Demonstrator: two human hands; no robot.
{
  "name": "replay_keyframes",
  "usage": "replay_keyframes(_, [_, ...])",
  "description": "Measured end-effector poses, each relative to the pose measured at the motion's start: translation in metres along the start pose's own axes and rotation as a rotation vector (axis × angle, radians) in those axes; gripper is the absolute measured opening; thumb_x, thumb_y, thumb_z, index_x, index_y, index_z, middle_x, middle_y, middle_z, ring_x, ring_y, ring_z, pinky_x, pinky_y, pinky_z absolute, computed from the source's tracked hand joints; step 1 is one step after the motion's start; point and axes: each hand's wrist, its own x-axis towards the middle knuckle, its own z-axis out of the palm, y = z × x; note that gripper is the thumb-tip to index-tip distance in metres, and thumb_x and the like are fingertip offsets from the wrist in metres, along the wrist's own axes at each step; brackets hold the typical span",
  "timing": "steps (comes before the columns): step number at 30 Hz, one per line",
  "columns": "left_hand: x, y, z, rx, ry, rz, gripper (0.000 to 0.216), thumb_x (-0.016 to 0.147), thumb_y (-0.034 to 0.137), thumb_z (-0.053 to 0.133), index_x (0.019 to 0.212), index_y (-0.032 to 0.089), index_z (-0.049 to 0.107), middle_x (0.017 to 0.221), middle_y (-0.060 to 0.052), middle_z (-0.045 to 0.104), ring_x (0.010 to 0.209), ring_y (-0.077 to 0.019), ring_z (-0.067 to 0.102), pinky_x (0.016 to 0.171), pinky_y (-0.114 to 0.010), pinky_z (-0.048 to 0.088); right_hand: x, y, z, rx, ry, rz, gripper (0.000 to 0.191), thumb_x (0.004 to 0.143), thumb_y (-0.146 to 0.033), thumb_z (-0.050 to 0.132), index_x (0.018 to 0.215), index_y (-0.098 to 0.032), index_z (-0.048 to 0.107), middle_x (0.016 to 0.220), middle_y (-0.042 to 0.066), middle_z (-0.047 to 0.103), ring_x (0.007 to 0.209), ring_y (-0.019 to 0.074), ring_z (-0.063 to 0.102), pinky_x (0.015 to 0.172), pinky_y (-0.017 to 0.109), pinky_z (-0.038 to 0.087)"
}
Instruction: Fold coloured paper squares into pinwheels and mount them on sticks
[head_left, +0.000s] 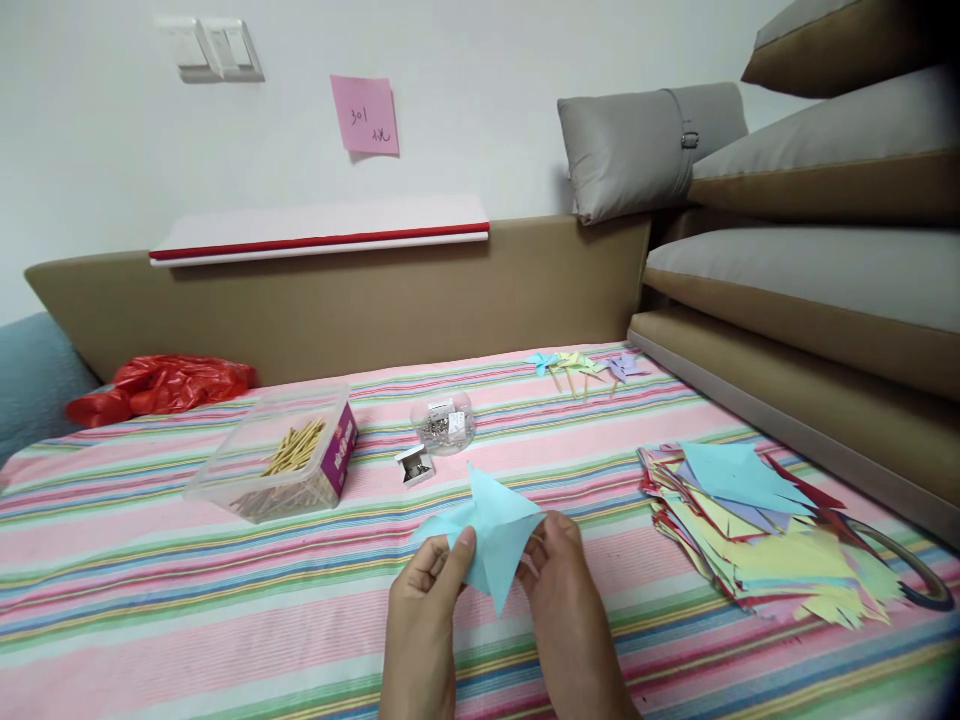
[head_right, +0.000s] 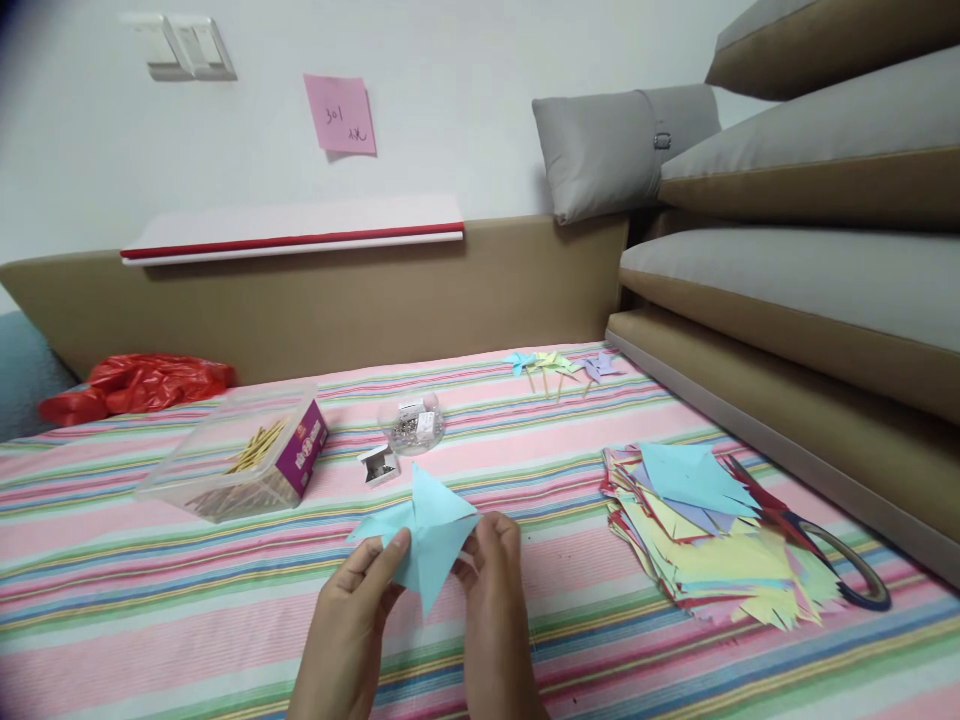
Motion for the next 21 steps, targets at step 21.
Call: replay_keyframes(21, [0.006,0.006,-0.008,0.034,0.067,0.084,0.026,0.069,0.039,0.086,0.072,0.019,0.069,0.071,0.003,0.062,0.072,-0.0145,0.051,0.068,-0.022,0.043,0.005,-0.031,-0.024,-0.937,-0.458,-0.901,0.021,0.094,-0.012,0.060,0.102,-0.027,0.070,0.104,0.006,0.047,0.099,0.0227,0.050,0.083,0.038,0.048])
